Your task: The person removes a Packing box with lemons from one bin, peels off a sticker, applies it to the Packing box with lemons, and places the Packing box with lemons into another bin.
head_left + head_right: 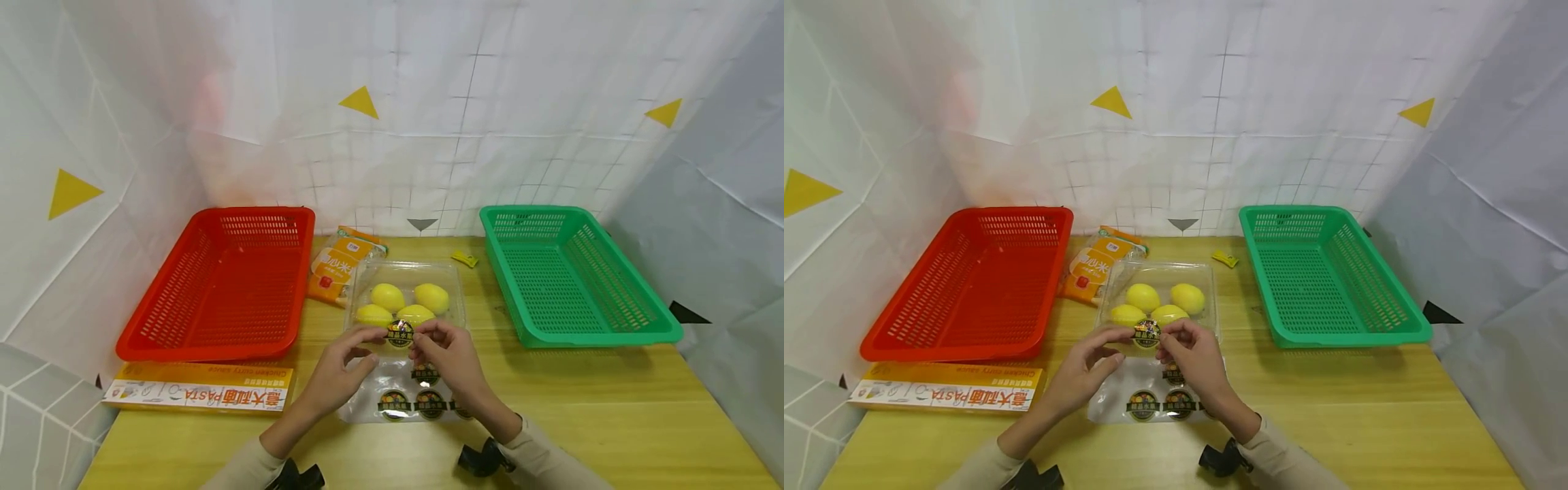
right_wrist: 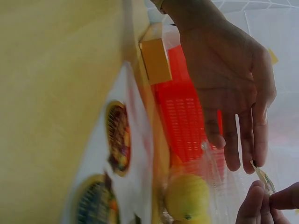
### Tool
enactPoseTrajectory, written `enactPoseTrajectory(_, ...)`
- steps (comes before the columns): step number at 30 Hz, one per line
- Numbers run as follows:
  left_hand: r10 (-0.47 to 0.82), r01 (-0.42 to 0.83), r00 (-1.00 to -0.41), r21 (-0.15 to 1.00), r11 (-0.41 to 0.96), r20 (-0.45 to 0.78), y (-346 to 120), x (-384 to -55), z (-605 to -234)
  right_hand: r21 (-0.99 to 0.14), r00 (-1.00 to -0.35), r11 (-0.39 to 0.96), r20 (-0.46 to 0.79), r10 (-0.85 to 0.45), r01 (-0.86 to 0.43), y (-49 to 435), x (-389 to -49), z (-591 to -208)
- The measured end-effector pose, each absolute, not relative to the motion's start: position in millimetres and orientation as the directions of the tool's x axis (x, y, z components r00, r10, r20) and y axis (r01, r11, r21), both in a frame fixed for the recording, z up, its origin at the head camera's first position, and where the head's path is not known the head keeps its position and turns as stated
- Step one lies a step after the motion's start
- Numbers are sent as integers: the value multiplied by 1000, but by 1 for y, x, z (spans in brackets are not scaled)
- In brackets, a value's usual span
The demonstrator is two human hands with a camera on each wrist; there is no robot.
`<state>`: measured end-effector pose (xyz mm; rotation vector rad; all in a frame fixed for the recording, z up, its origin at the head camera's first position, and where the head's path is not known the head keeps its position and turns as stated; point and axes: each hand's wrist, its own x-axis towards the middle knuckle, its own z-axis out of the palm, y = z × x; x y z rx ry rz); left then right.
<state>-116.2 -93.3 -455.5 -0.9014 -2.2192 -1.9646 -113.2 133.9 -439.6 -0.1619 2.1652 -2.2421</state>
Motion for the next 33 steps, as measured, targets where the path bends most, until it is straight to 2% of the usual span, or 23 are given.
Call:
enactPoseTrajectory(15, 352, 432, -844, 902, -3, 405, -83, -136, -440, -979, -981, 58, 191, -45, -193, 139, -136, -422)
enactPoseTrajectory(24, 308, 471, -858, 869, 154, 411, -74, -152, -429, -940, -957, 194, 289, 7, -282, 140, -154, -421)
enactPoseTrajectory(33, 295, 468, -866, 862, 196, 403, -69, -163, -423, -916, -948, 271, 315, 30, -296, 139, -171, -419)
